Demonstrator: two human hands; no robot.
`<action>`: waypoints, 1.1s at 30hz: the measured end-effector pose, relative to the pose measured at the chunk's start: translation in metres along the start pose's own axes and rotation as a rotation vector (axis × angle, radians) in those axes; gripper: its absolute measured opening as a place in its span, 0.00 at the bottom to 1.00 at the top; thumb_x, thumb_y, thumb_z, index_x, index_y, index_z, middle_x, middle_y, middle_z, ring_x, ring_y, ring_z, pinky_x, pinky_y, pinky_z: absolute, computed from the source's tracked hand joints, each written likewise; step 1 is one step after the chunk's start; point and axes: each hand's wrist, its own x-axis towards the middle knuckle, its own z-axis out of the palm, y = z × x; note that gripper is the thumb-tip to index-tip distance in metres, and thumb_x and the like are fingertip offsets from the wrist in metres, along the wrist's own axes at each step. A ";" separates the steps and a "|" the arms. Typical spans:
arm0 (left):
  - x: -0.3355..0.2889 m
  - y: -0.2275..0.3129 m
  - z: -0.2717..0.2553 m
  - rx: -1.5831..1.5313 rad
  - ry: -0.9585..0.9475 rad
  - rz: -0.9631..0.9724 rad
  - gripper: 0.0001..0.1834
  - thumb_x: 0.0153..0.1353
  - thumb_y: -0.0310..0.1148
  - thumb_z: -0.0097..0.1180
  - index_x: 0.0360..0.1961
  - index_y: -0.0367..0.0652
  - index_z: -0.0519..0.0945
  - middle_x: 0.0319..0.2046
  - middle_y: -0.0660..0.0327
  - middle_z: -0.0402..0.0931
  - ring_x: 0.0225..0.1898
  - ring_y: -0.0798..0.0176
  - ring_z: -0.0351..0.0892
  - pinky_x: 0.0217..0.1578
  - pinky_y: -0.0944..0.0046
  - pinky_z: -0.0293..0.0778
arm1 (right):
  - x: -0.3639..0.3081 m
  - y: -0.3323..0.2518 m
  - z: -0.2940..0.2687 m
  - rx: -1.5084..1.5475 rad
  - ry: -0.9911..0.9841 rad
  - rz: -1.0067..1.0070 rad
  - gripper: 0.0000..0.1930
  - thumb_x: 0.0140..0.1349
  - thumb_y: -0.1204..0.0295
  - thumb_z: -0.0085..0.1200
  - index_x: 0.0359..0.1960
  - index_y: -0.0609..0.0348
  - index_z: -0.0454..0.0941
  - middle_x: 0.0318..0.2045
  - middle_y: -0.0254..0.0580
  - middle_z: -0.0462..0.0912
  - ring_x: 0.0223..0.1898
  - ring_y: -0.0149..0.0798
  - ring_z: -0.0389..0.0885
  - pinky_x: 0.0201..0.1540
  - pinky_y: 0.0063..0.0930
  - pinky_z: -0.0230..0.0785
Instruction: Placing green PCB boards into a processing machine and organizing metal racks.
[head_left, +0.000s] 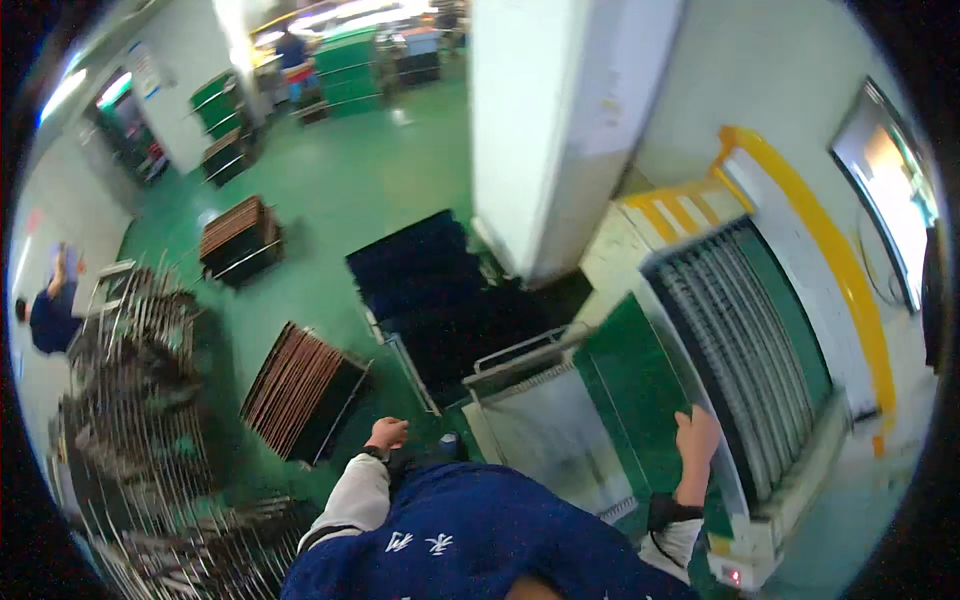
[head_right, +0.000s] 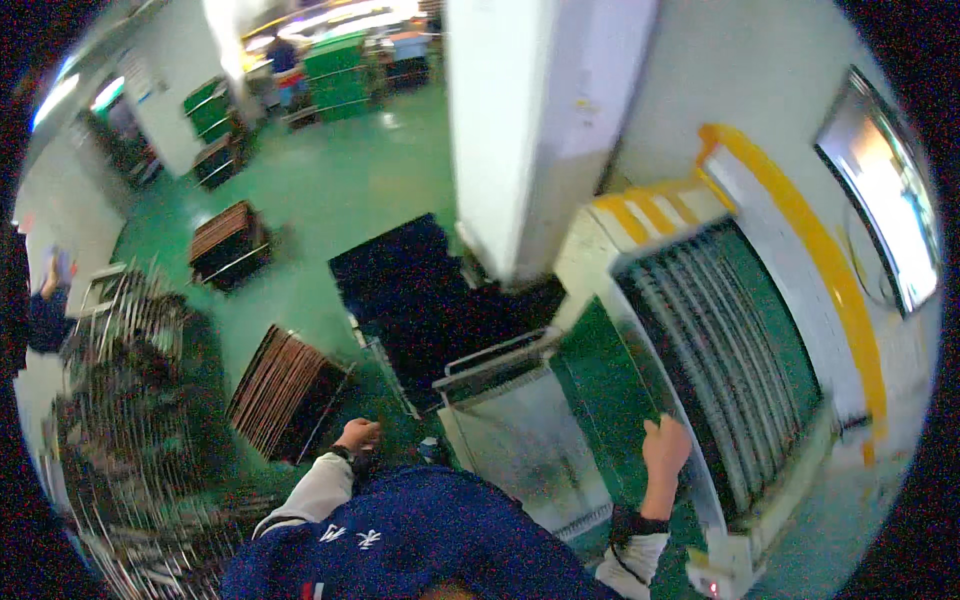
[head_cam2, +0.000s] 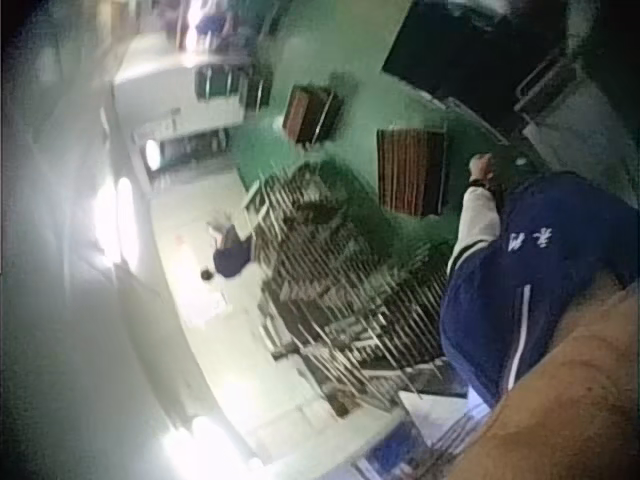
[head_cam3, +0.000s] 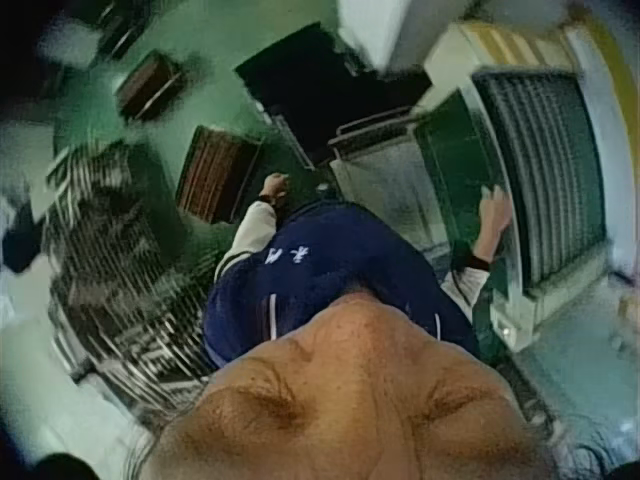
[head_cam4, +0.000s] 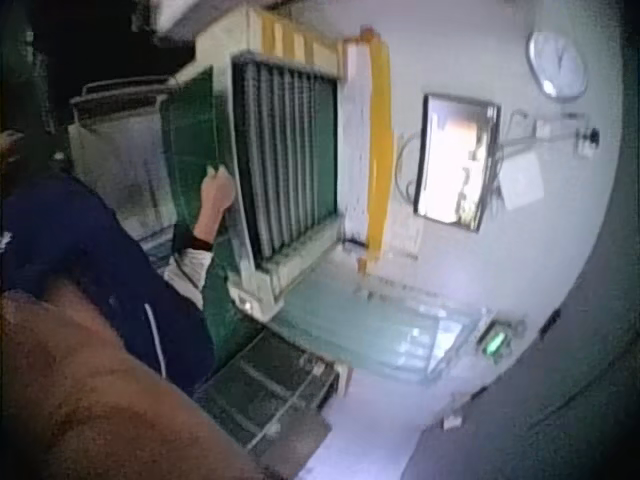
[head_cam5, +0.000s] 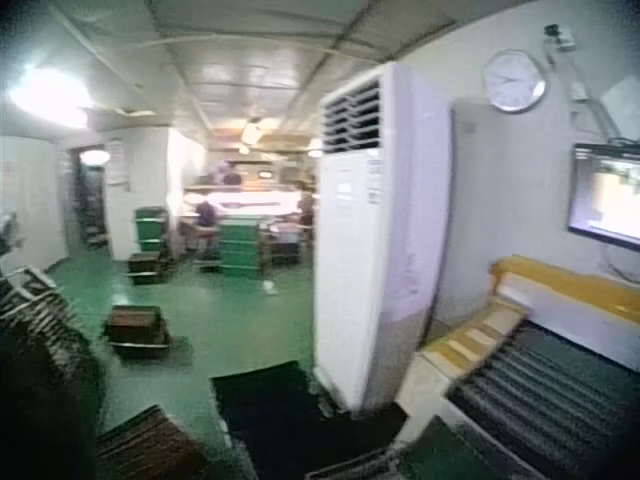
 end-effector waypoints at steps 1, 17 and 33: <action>0.005 -0.004 0.001 0.077 0.025 0.026 0.10 0.55 0.34 0.55 0.33 0.37 0.76 0.21 0.63 0.74 0.17 0.67 0.73 0.14 0.69 0.67 | 0.000 -0.007 -0.020 0.007 0.026 0.022 0.15 0.47 0.64 0.60 0.27 0.66 0.75 0.24 0.61 0.76 0.31 0.61 0.75 0.33 0.49 0.65; 0.019 0.030 0.020 0.062 -0.242 0.008 0.11 0.57 0.31 0.56 0.37 0.37 0.73 0.24 0.58 0.75 0.19 0.63 0.74 0.16 0.65 0.70 | -0.017 0.112 -0.064 1.875 0.636 0.501 0.14 0.56 0.72 0.58 0.44 0.61 0.74 0.37 0.38 0.79 0.39 0.36 0.76 0.41 0.32 0.67; -0.013 0.041 0.022 0.175 -0.139 -0.001 0.09 0.58 0.31 0.52 0.32 0.34 0.73 0.20 0.59 0.73 0.18 0.63 0.74 0.14 0.67 0.68 | 0.038 0.089 0.022 2.326 0.367 0.717 0.08 0.61 0.71 0.52 0.38 0.62 0.72 0.34 0.43 0.77 0.37 0.39 0.76 0.42 0.32 0.73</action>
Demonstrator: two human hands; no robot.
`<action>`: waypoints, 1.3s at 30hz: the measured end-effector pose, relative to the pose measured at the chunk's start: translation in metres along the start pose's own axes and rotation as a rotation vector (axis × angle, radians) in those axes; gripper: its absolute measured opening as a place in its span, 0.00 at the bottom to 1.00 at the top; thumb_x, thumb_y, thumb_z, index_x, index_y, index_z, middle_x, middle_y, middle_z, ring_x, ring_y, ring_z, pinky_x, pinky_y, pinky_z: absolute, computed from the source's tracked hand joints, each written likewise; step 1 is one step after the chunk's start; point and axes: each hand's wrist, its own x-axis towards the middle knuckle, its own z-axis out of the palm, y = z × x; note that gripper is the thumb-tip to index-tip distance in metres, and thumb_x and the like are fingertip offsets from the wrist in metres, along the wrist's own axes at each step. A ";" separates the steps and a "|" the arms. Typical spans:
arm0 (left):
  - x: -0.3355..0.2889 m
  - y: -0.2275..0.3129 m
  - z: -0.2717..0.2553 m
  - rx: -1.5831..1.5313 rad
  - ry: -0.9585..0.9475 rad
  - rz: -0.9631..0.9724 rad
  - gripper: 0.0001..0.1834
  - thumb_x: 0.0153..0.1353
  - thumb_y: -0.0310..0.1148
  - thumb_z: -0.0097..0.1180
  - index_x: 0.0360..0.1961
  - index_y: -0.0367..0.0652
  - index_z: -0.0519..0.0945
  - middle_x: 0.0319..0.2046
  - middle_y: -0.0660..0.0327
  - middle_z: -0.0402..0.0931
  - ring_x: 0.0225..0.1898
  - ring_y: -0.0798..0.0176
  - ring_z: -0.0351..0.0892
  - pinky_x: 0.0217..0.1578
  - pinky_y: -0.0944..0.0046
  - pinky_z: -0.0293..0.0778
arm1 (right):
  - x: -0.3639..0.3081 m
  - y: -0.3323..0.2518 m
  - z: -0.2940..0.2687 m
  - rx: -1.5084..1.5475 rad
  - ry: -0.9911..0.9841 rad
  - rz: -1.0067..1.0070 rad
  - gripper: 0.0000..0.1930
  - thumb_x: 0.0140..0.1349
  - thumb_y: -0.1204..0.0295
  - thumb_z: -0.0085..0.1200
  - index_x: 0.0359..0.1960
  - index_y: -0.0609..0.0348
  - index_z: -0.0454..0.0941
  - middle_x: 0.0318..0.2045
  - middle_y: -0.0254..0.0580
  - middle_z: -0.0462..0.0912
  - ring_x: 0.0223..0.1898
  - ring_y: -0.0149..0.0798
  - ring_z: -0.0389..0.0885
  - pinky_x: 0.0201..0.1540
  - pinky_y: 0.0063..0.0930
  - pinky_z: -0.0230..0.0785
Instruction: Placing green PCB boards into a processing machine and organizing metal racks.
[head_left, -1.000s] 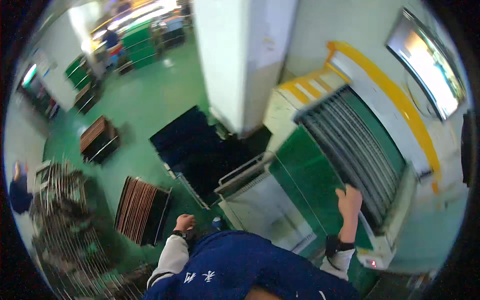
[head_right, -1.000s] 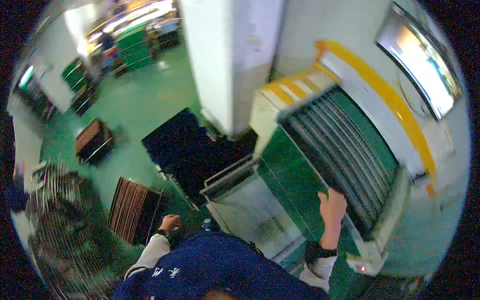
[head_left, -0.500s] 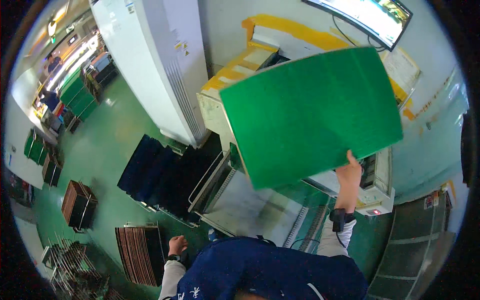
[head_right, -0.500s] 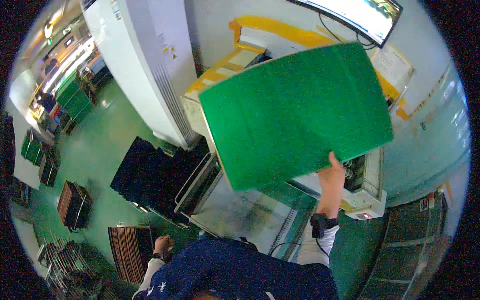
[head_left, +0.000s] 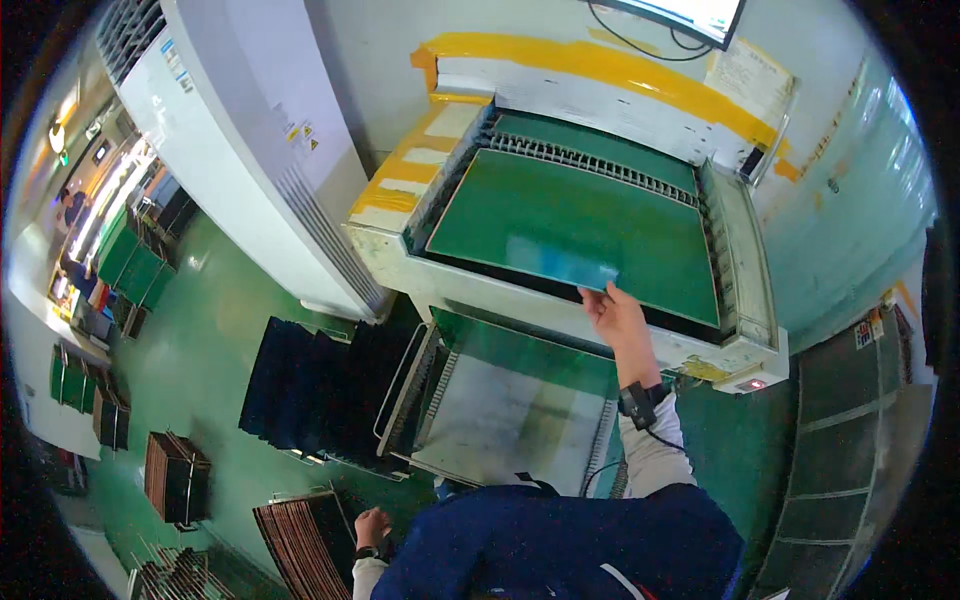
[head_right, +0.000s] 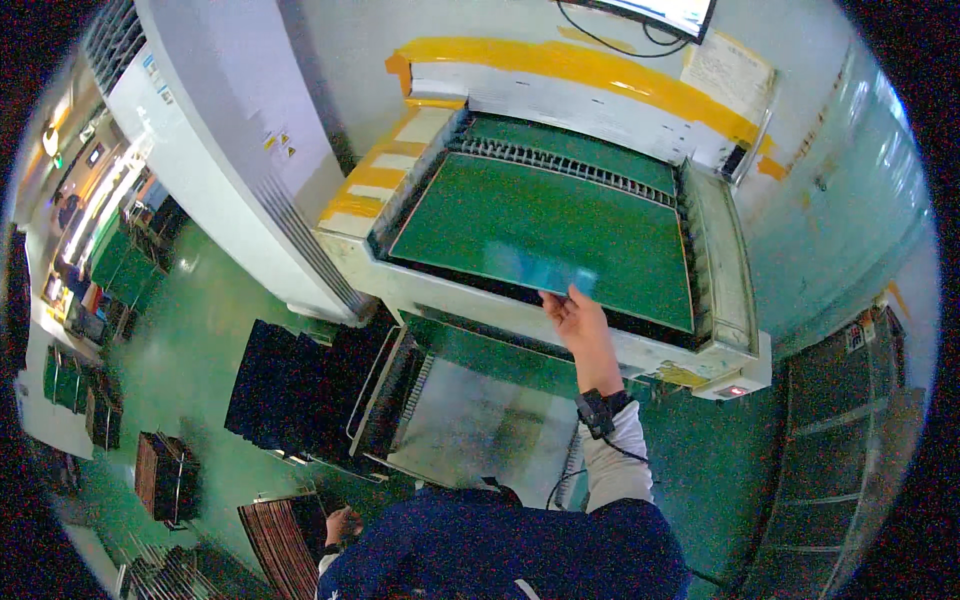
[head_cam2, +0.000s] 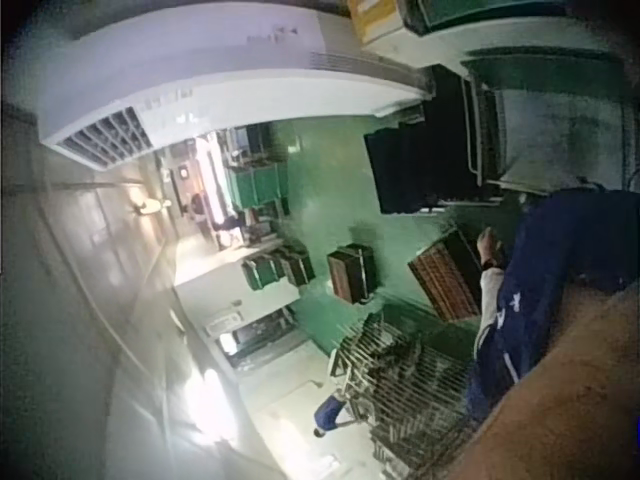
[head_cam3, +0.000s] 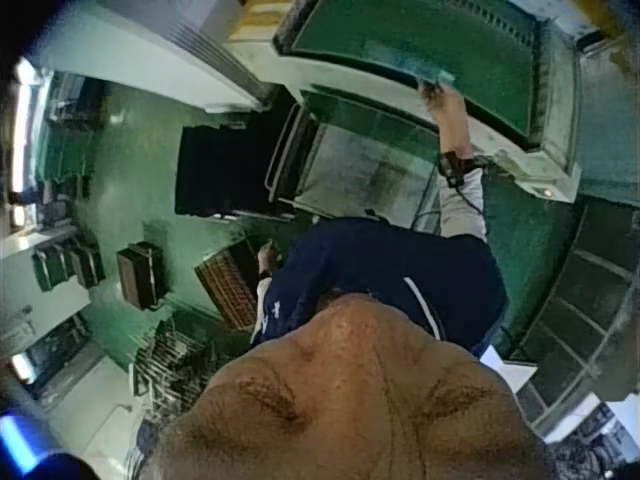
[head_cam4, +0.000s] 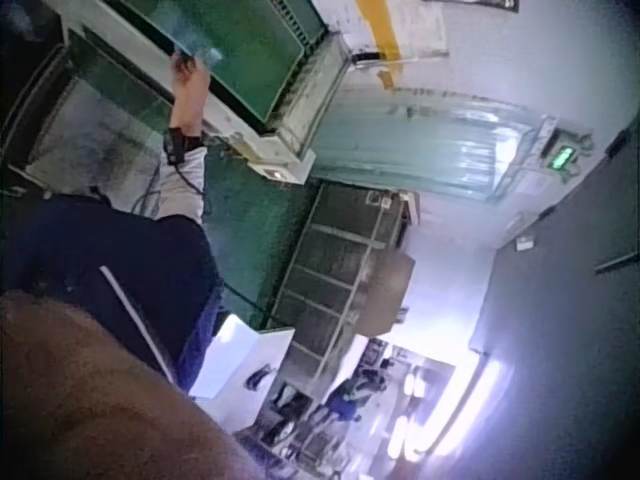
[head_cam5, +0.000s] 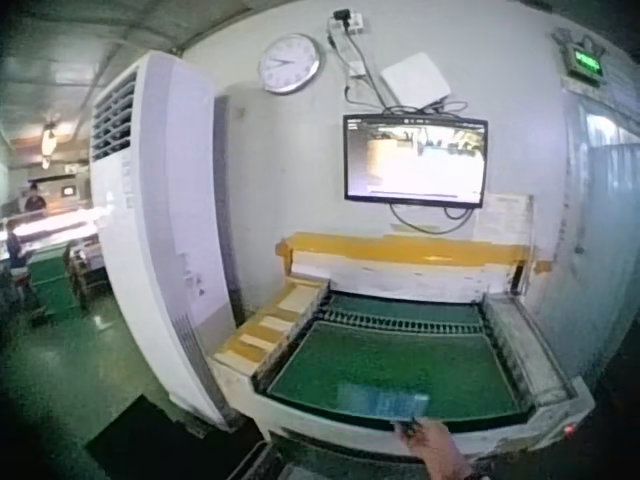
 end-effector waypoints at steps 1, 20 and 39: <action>0.003 -0.006 -0.003 -0.055 -0.052 0.012 0.08 0.58 0.31 0.52 0.32 0.35 0.73 0.20 0.60 0.72 0.17 0.64 0.72 0.13 0.67 0.67 | -0.002 -0.001 0.002 -0.098 -0.050 0.070 0.11 0.62 0.68 0.49 0.40 0.63 0.72 0.36 0.45 0.79 0.37 0.40 0.78 0.40 0.30 0.73; 0.002 -0.016 0.001 -0.063 -0.042 0.016 0.10 0.59 0.34 0.53 0.35 0.36 0.73 0.23 0.59 0.74 0.19 0.65 0.73 0.15 0.67 0.68 | 0.039 -0.009 0.003 -2.107 0.136 -1.044 0.23 0.57 0.57 0.53 0.54 0.46 0.71 0.60 0.41 0.66 0.61 0.50 0.61 0.61 0.52 0.50; 0.003 -0.031 -0.011 -0.177 -0.123 0.053 0.09 0.60 0.33 0.53 0.35 0.37 0.73 0.21 0.59 0.72 0.19 0.63 0.73 0.15 0.67 0.68 | 0.069 -0.033 0.002 -2.120 0.114 -1.017 0.21 0.58 0.58 0.51 0.53 0.48 0.72 0.56 0.43 0.71 0.57 0.49 0.67 0.58 0.48 0.58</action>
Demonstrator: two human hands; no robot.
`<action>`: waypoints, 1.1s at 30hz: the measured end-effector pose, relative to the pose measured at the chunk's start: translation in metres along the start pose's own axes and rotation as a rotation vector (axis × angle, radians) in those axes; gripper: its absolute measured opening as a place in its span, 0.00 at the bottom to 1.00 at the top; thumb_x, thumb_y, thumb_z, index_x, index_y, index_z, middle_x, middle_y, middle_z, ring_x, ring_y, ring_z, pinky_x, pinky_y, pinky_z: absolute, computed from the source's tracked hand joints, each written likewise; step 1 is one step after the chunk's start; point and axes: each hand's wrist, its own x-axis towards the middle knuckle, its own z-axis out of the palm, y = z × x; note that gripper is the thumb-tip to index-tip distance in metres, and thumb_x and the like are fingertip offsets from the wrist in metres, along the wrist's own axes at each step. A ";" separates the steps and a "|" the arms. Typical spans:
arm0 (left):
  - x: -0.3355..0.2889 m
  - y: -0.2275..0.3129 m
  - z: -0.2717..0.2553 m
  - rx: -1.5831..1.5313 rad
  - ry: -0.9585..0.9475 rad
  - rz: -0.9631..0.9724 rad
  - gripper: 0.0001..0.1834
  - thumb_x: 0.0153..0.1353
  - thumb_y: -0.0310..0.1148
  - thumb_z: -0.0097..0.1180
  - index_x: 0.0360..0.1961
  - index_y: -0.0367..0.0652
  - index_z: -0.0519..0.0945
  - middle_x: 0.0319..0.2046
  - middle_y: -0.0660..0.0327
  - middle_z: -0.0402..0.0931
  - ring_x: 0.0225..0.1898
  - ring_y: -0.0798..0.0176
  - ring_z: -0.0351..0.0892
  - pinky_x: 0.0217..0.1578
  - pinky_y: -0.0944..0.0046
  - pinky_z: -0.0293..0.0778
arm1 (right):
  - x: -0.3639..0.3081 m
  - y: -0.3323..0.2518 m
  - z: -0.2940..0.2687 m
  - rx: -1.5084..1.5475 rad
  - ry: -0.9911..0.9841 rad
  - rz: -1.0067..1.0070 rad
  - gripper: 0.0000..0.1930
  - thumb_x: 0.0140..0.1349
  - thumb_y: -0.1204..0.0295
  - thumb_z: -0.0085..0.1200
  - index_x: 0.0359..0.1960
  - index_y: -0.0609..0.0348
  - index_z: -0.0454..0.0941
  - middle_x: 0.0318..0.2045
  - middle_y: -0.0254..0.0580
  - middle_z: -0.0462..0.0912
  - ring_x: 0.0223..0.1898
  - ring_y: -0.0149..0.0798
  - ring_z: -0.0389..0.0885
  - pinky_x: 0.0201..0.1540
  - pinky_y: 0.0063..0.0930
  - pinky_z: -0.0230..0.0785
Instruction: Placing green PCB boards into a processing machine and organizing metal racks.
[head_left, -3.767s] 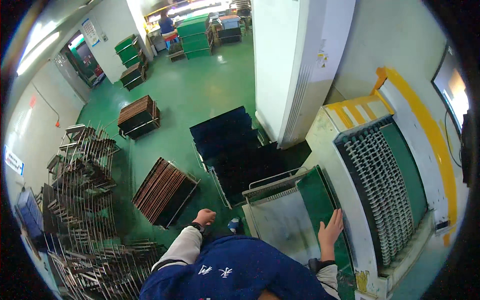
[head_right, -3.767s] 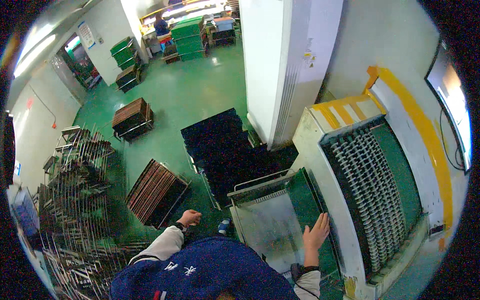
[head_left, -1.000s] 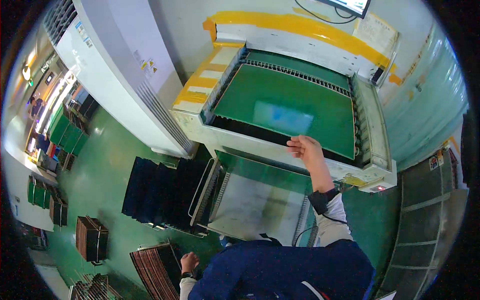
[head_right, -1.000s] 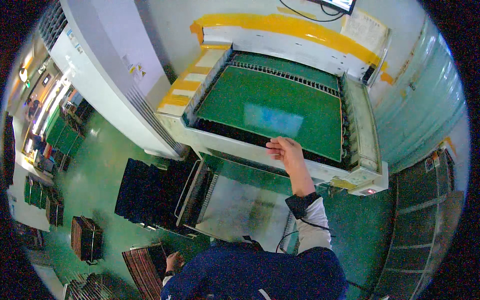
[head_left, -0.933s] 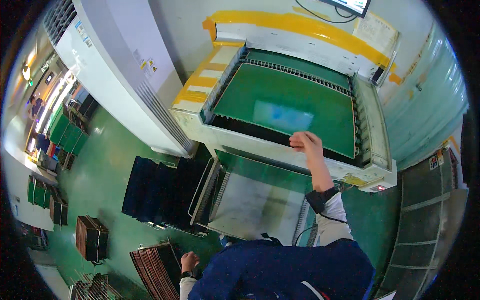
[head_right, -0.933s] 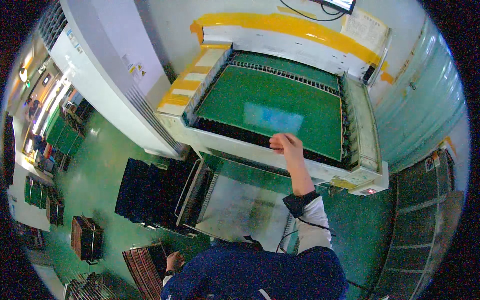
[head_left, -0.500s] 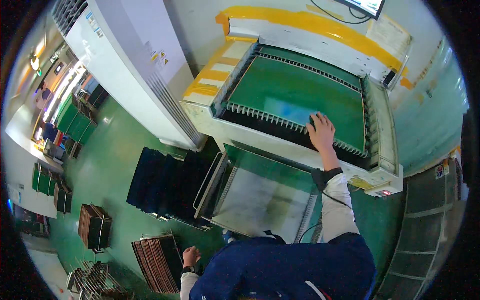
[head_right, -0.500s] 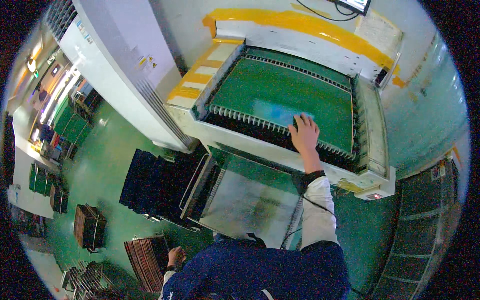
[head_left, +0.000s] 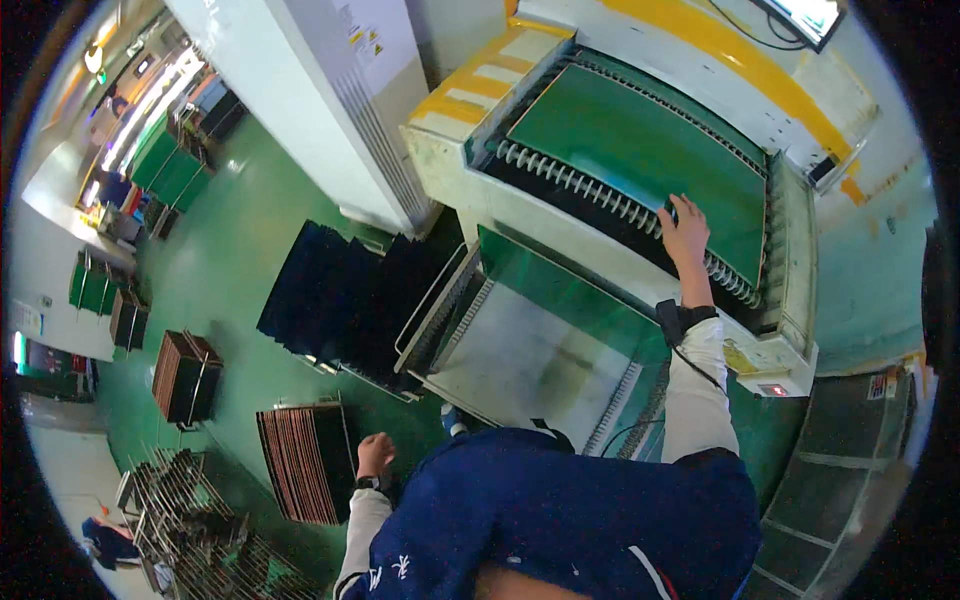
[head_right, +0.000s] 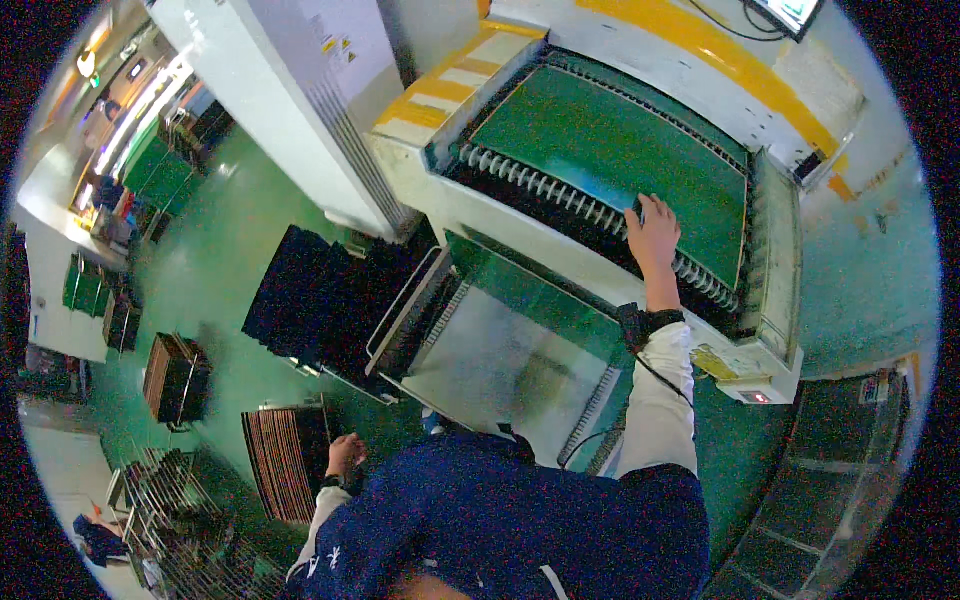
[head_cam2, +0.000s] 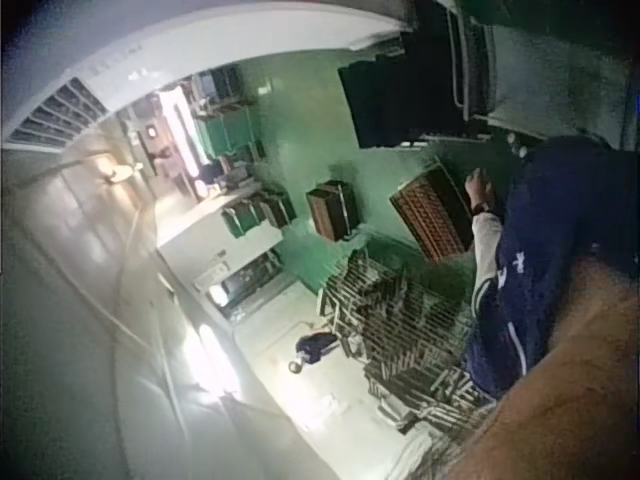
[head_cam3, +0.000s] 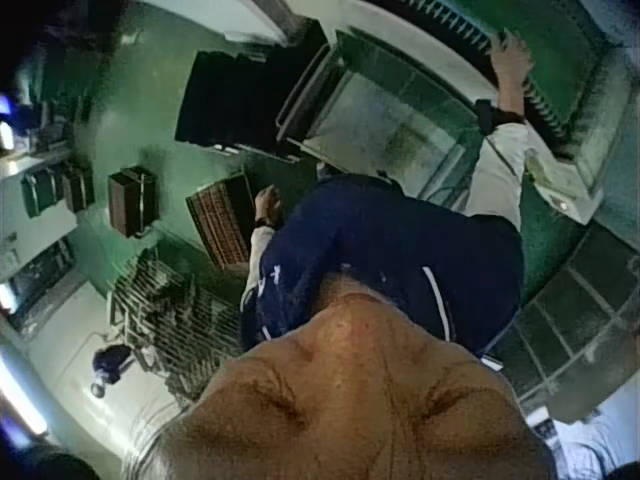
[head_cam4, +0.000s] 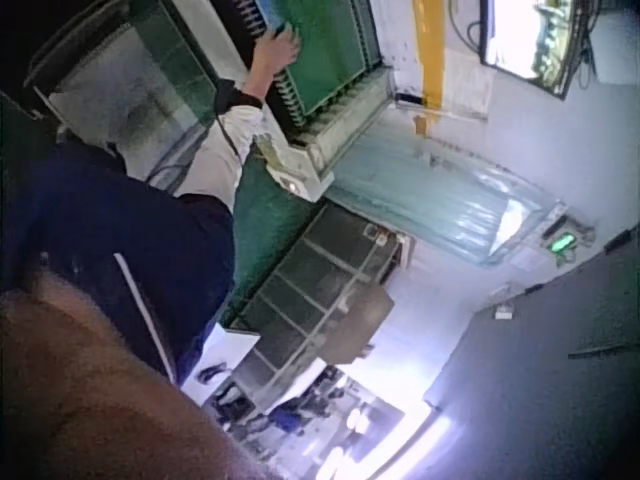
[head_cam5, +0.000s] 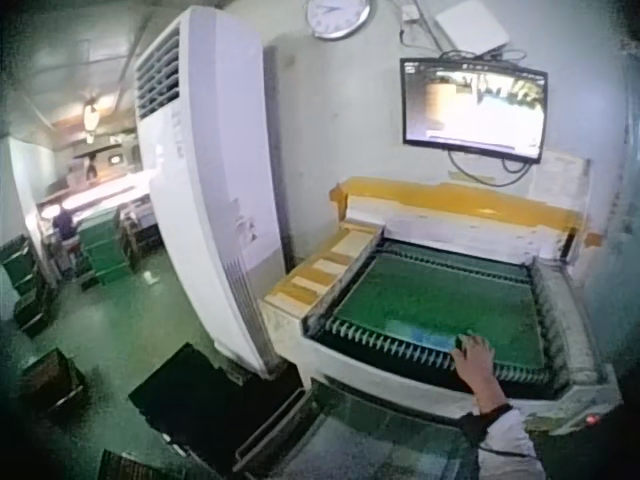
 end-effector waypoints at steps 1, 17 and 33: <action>-0.002 0.002 0.005 -0.010 0.010 -0.004 0.09 0.60 0.33 0.53 0.35 0.37 0.73 0.21 0.59 0.72 0.19 0.63 0.73 0.15 0.67 0.68 | -0.002 -0.006 -0.005 0.003 -0.008 -0.011 0.21 0.58 0.58 0.51 0.53 0.48 0.72 0.56 0.43 0.71 0.57 0.49 0.67 0.58 0.48 0.58; 0.000 -0.009 0.007 0.041 0.188 -0.062 0.12 0.58 0.35 0.55 0.40 0.40 0.75 0.27 0.60 0.77 0.24 0.65 0.78 0.20 0.67 0.74 | -0.113 -0.069 0.044 0.419 -0.567 -0.154 0.17 0.53 0.61 0.58 0.40 0.58 0.79 0.33 0.50 0.81 0.37 0.50 0.80 0.42 0.37 0.71; 0.001 -0.034 0.000 -0.033 0.226 -0.044 0.09 0.56 0.32 0.55 0.33 0.37 0.74 0.21 0.63 0.72 0.16 0.70 0.69 0.14 0.69 0.65 | -0.135 -0.065 0.094 -0.050 -0.592 -0.213 0.18 0.51 0.59 0.58 0.33 0.62 0.77 0.34 0.57 0.80 0.39 0.56 0.78 0.42 0.46 0.68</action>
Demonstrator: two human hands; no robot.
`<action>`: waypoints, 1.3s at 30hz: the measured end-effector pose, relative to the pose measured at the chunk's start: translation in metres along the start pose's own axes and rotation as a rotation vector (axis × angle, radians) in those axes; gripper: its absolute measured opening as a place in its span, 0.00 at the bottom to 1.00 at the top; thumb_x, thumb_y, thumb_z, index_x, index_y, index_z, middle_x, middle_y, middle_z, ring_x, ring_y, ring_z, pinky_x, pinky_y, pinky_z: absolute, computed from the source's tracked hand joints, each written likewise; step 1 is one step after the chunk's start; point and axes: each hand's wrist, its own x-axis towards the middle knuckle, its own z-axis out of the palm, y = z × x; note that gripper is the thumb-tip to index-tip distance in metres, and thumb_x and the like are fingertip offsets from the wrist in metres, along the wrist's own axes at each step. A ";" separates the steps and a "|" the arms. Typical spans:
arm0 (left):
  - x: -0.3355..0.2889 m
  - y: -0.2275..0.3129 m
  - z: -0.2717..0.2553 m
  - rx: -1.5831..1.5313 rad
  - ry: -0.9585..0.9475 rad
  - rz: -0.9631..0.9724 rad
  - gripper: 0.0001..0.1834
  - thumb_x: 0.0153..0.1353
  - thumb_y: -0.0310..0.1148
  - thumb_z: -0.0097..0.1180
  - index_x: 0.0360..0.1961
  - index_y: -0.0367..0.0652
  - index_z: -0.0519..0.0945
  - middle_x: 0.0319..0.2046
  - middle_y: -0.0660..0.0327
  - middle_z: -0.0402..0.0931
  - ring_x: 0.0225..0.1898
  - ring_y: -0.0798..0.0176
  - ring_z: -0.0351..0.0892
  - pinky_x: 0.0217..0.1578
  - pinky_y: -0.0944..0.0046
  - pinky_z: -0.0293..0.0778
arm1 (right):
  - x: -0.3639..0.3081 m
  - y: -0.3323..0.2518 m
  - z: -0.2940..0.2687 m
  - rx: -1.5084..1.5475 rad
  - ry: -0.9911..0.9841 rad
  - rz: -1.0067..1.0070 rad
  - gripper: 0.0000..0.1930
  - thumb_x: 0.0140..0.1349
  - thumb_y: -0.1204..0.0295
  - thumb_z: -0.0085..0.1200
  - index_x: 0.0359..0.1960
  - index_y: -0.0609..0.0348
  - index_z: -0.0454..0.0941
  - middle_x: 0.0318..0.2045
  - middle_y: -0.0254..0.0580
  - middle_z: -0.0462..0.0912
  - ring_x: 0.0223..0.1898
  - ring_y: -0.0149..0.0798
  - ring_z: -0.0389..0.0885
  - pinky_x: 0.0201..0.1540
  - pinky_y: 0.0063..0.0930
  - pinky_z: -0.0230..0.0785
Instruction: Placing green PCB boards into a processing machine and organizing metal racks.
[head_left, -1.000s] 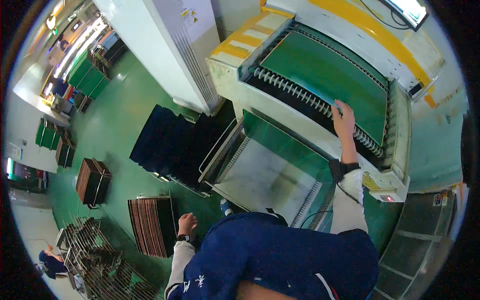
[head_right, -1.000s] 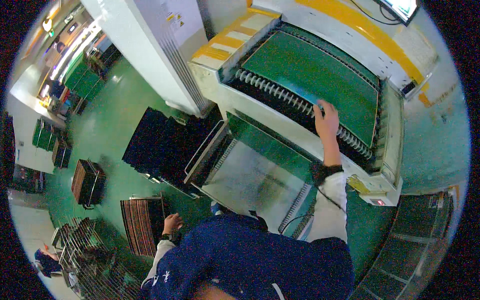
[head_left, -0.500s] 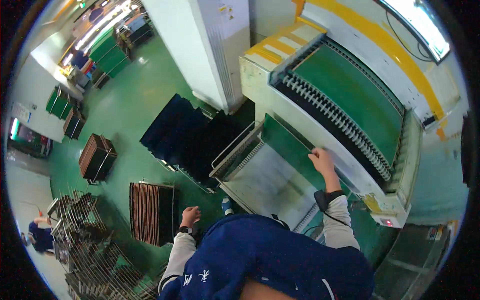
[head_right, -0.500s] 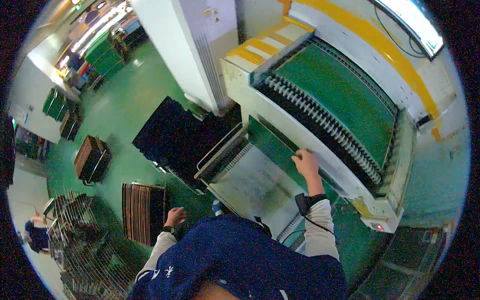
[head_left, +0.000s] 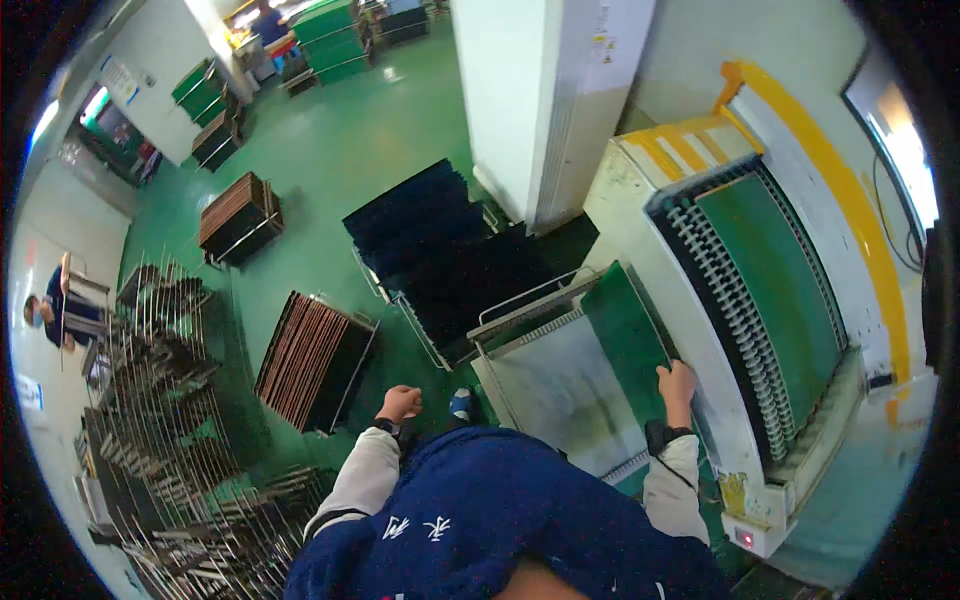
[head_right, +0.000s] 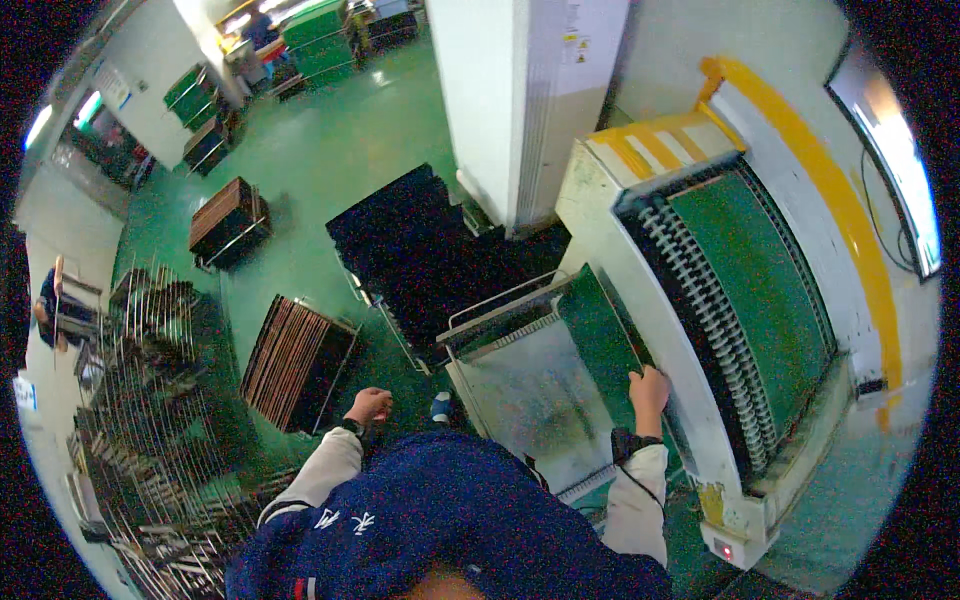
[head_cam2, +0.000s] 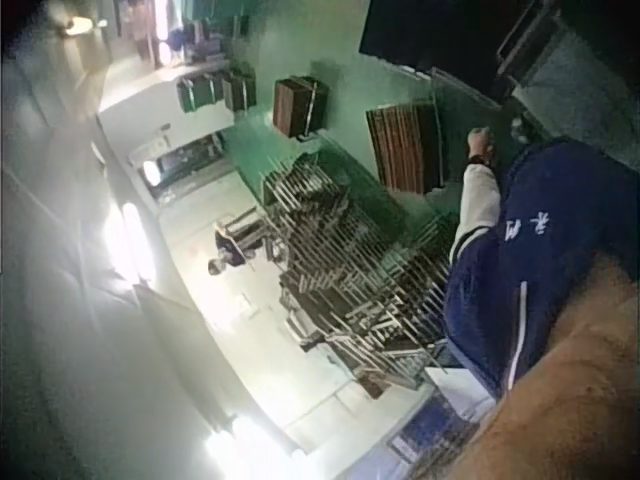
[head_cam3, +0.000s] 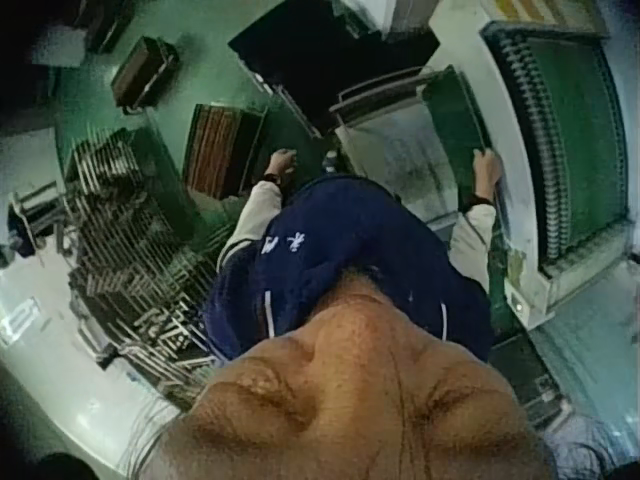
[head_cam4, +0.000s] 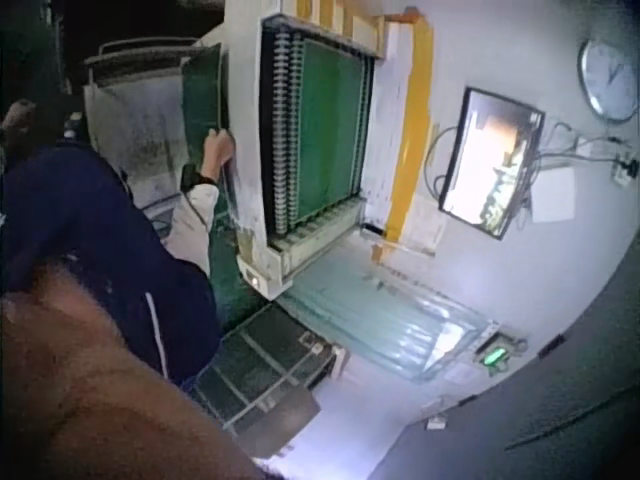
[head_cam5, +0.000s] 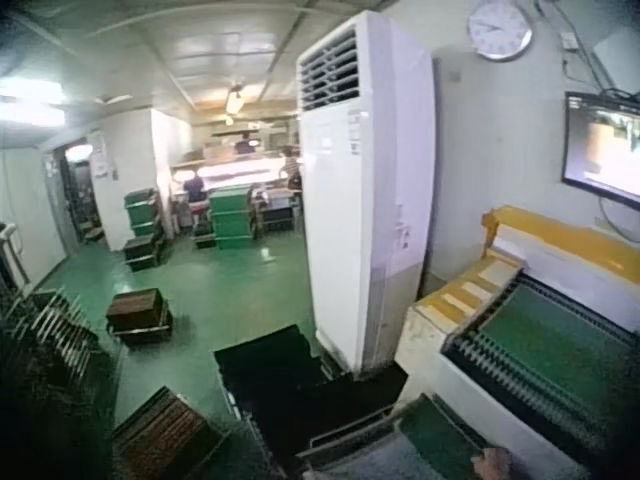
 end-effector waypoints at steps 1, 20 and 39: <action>0.000 0.002 0.001 -0.026 -0.017 0.001 0.09 0.56 0.33 0.55 0.33 0.37 0.74 0.21 0.63 0.72 0.16 0.69 0.70 0.14 0.69 0.66 | -0.003 -0.001 0.002 -0.021 -0.001 -0.030 0.17 0.51 0.59 0.58 0.33 0.62 0.77 0.33 0.57 0.79 0.39 0.57 0.78 0.42 0.46 0.68; 0.004 0.032 0.023 0.119 0.044 0.042 0.10 0.54 0.34 0.58 0.31 0.38 0.77 0.20 0.62 0.75 0.17 0.69 0.72 0.14 0.69 0.67 | -0.078 0.016 -0.235 0.285 0.438 0.093 0.20 0.54 0.68 0.57 0.46 0.67 0.75 0.44 0.55 0.76 0.41 0.49 0.73 0.46 0.41 0.65; 0.042 0.059 0.027 0.221 -0.097 0.055 0.10 0.53 0.34 0.58 0.29 0.37 0.76 0.18 0.62 0.73 0.16 0.66 0.72 0.14 0.66 0.67 | -0.150 0.062 -0.111 1.125 0.454 0.365 0.19 0.62 0.77 0.47 0.54 0.71 0.64 0.42 0.54 0.74 0.41 0.41 0.72 0.50 0.32 0.68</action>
